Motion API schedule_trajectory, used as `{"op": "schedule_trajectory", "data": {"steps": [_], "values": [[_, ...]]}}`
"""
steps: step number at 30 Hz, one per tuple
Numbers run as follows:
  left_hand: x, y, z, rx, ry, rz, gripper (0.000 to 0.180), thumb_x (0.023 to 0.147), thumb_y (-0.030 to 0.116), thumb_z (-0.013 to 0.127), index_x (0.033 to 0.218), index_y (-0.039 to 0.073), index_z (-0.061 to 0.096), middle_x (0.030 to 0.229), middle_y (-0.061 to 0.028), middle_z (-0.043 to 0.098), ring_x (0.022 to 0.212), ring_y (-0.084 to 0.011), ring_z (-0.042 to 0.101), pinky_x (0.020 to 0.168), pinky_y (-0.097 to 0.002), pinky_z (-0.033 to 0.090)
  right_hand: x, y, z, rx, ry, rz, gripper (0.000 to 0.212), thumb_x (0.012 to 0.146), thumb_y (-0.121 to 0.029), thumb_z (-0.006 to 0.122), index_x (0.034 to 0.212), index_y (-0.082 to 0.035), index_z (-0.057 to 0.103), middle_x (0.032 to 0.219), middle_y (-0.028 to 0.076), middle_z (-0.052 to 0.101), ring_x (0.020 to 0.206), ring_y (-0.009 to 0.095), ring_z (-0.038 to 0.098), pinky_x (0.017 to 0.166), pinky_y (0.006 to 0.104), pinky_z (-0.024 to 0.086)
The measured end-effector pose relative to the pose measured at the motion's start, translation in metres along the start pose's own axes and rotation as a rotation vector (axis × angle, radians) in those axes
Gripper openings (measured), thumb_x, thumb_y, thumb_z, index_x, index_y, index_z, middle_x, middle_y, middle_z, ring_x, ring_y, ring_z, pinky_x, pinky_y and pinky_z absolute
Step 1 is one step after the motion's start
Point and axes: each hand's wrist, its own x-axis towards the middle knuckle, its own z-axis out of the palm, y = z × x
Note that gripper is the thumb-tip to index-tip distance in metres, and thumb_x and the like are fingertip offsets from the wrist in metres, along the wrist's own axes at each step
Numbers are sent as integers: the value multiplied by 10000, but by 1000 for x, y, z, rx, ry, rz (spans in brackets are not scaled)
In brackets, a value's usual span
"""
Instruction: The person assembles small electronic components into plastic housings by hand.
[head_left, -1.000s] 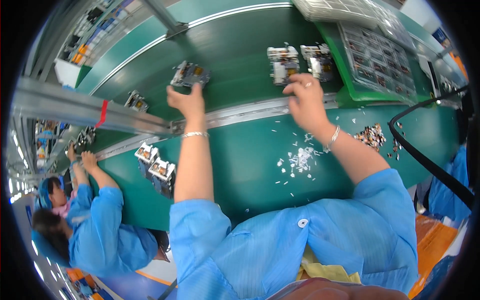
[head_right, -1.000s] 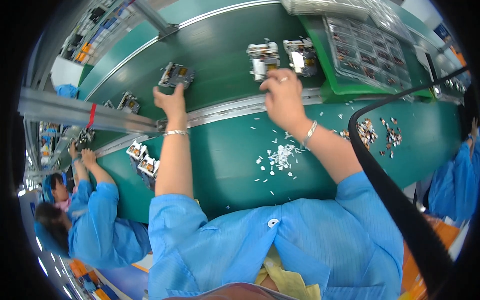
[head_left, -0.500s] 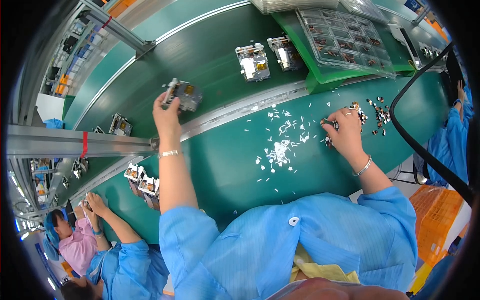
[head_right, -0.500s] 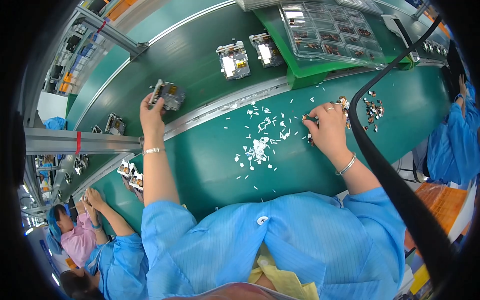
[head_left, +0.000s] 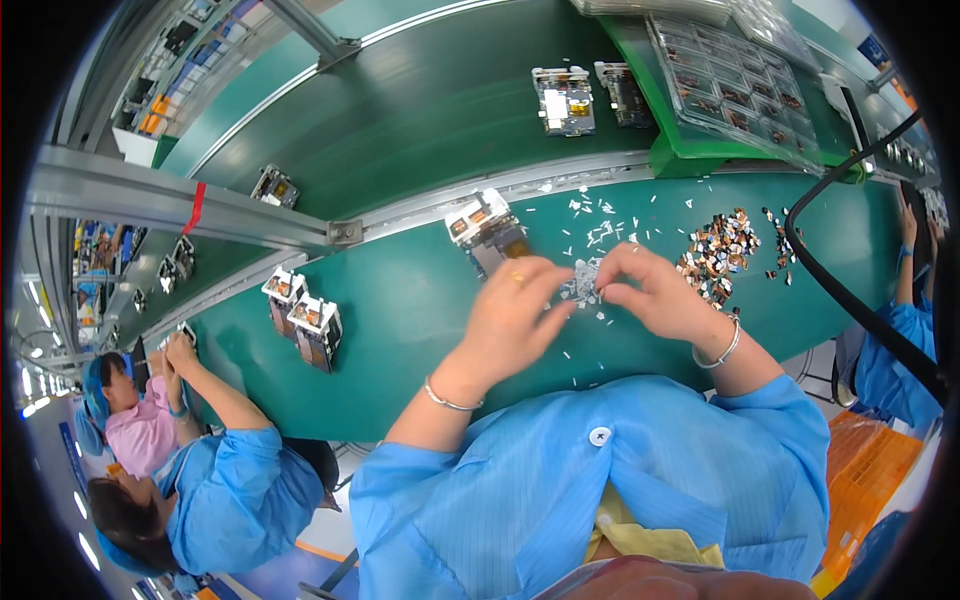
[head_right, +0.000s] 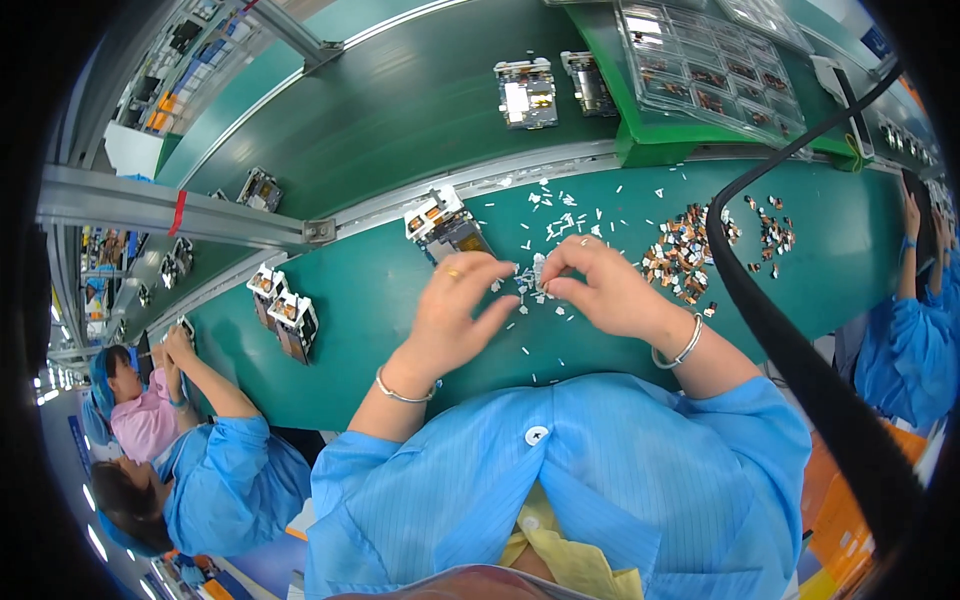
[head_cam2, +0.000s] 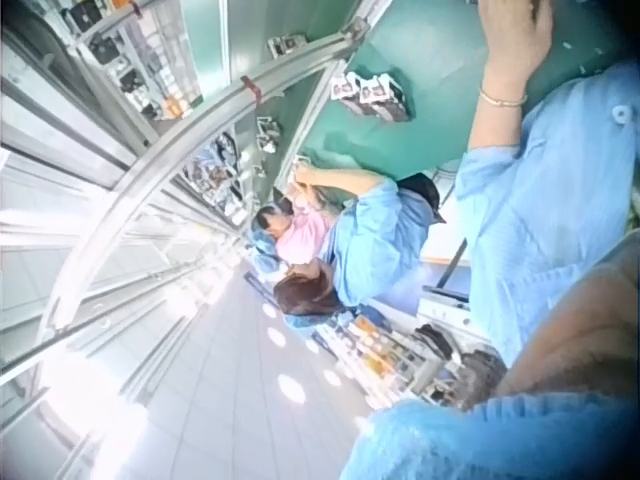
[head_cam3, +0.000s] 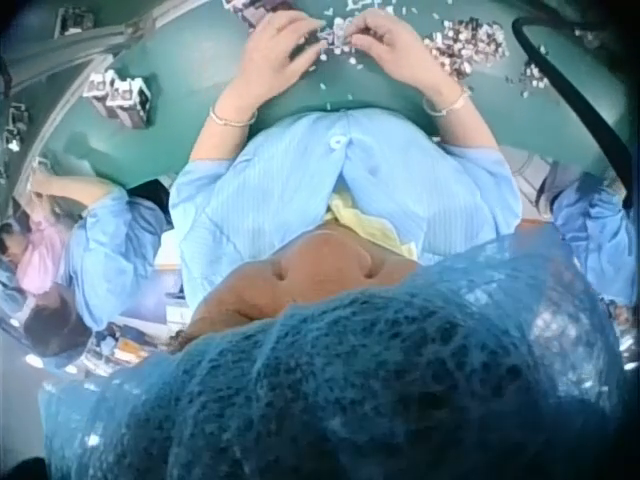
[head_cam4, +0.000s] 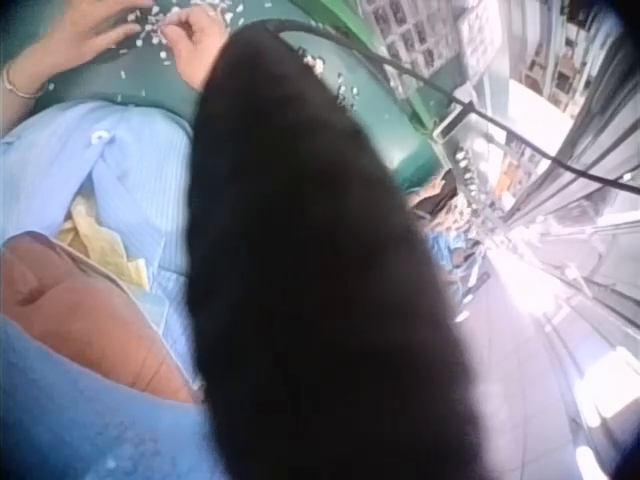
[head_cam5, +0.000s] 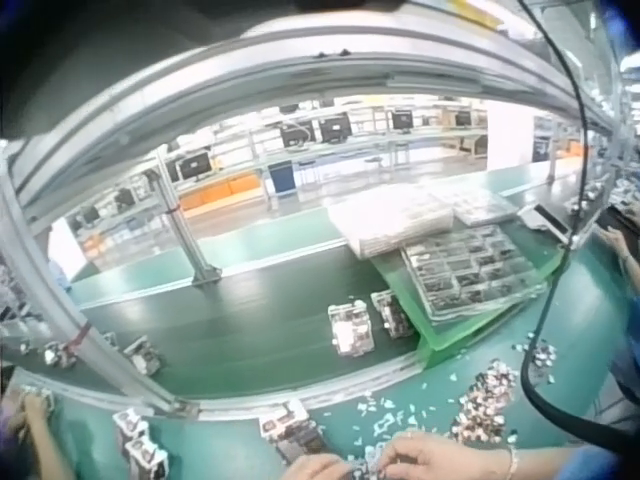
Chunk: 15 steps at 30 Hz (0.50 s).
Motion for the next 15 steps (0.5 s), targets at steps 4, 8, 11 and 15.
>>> {"op": "schedule_trajectory", "data": {"steps": [4, 8, 11, 15], "values": [[-8, 4, 9, -124, -20, -43, 160, 756, 30, 724, 898, 42, 649, 864, -84, 619, 785, -260, 623, 666, -351, 518, 11, -11, 6, 167, -121, 98, 72, 868, -81, 632, 931, -47, 631, 910, 73, 594, 916, 246, 569, 825, 341, 461], [-14, 4, 15, -255, -1, -285, 127, 764, 15, 706, 869, 38, 638, 821, -77, 612, 729, -254, 614, 625, -353, 512, 16, 1, 21, 90, 113, 21, 48, 879, -86, 631, 887, -39, 637, 870, 62, 584, 858, 198, 566, 727, 316, 464], [-18, -1, 22, -106, 106, -235, 123, 763, -3, 694, 866, 25, 633, 820, -85, 608, 720, -259, 601, 615, -359, 501, 15, -7, 29, -23, 301, -70, 93, 893, -112, 627, 868, -23, 637, 816, 54, 567, 771, 152, 547, 668, 305, 443], [-15, -5, 24, 144, 198, 24, 165, 725, -15, 694, 876, 19, 637, 825, -82, 607, 709, -257, 577, 599, -352, 482, 15, -10, 43, 296, 158, 301, 119, 887, -118, 627, 830, -14, 612, 749, 8, 561, 681, 87, 489, 625, 257, 415]]}}
